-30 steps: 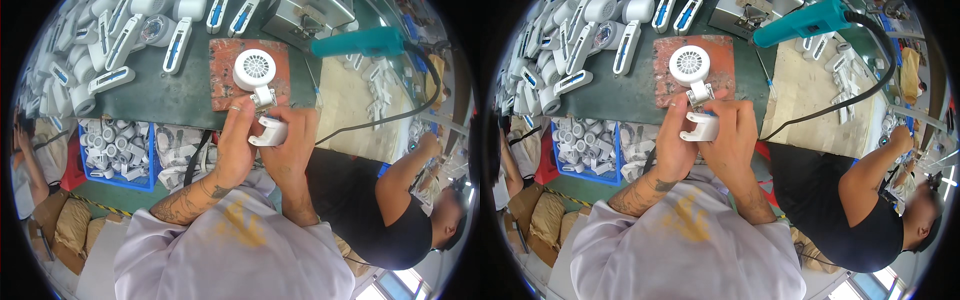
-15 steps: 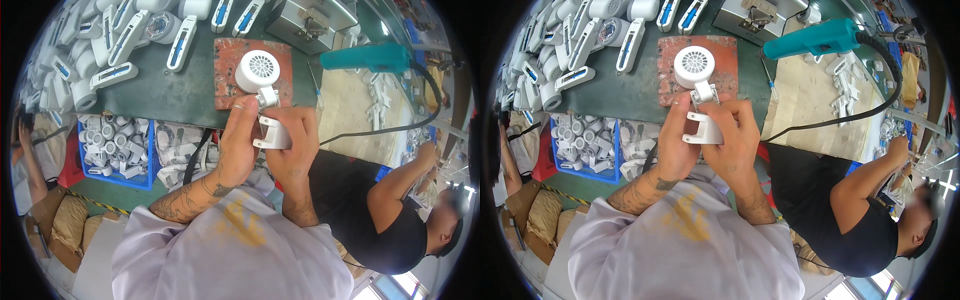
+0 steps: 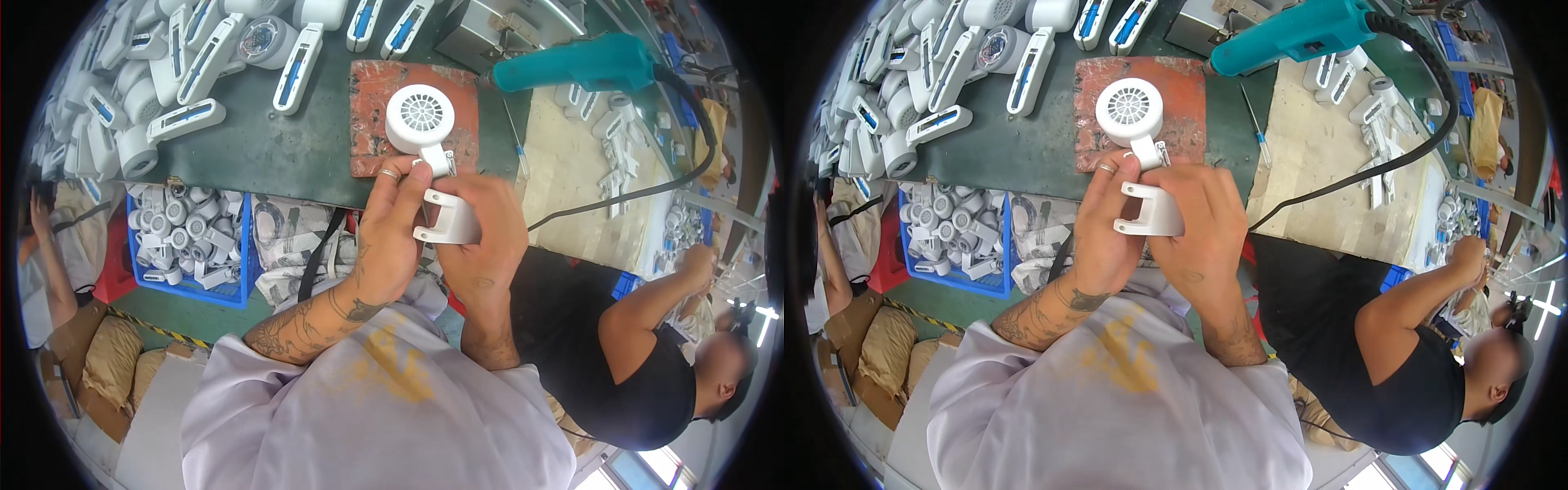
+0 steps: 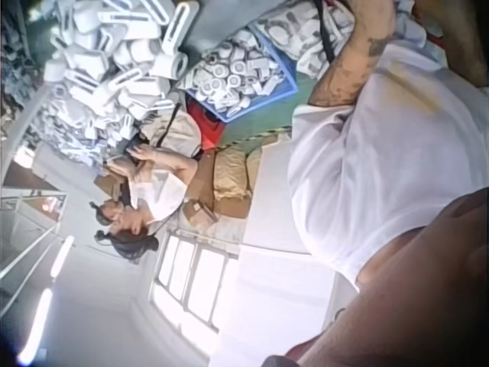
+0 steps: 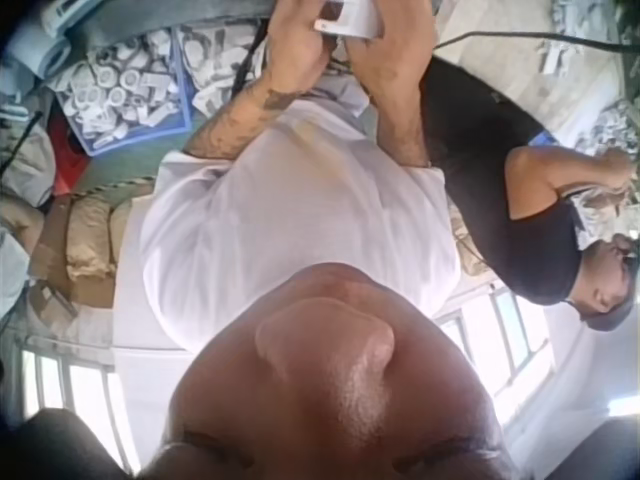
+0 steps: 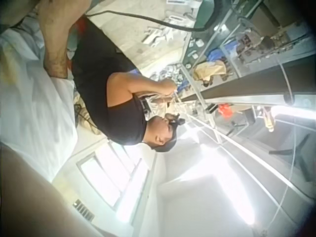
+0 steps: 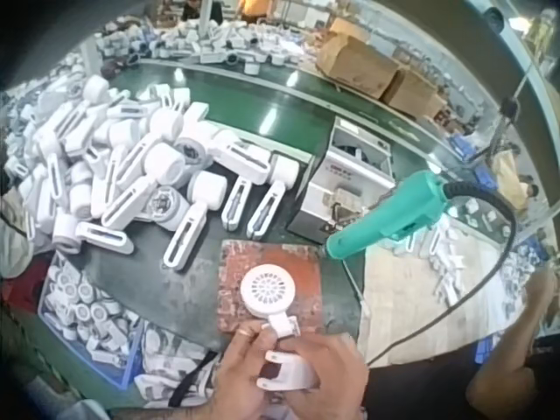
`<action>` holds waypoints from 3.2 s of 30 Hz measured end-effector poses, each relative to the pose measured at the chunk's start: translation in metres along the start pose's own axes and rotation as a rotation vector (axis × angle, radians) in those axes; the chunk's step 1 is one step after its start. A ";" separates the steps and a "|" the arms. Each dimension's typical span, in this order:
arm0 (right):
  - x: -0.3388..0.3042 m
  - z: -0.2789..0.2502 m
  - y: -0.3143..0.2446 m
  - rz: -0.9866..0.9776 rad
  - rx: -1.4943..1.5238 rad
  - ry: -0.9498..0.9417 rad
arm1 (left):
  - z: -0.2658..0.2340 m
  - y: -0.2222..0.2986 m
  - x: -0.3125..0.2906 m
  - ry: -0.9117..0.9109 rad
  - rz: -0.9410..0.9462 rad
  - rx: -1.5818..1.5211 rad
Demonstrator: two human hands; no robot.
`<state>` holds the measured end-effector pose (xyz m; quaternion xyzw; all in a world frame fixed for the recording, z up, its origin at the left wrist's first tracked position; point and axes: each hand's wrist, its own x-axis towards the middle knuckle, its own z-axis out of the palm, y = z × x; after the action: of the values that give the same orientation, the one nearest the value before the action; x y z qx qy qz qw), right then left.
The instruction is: Assembling components of a small portable fan using an electric screwdriver.
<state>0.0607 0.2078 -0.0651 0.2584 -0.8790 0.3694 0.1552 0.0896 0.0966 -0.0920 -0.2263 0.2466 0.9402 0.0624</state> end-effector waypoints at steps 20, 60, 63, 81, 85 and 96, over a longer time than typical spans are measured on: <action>-0.017 -0.013 -0.006 0.413 0.663 0.154 | 0.006 -0.002 0.003 -0.085 0.092 0.067; -0.025 0.018 0.001 0.045 -0.101 0.117 | 0.008 0.001 -0.001 -0.129 0.113 0.046; -0.024 0.019 0.001 0.007 -0.136 0.161 | 0.009 0.007 0.001 -0.158 0.103 0.037; -0.036 0.006 0.005 0.168 0.419 -0.014 | -0.014 0.024 0.010 -0.268 0.012 -0.243; -0.037 0.012 0.011 0.206 0.502 -0.018 | -0.002 0.028 0.010 -0.209 0.142 0.044; 0.085 0.004 0.057 0.101 0.452 0.576 | 0.017 0.092 0.019 -0.157 0.934 1.631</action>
<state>-0.0416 0.2099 -0.0609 0.1277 -0.7072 0.6190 0.3169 0.0449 0.0250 -0.0480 0.0728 0.8894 0.4200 -0.1652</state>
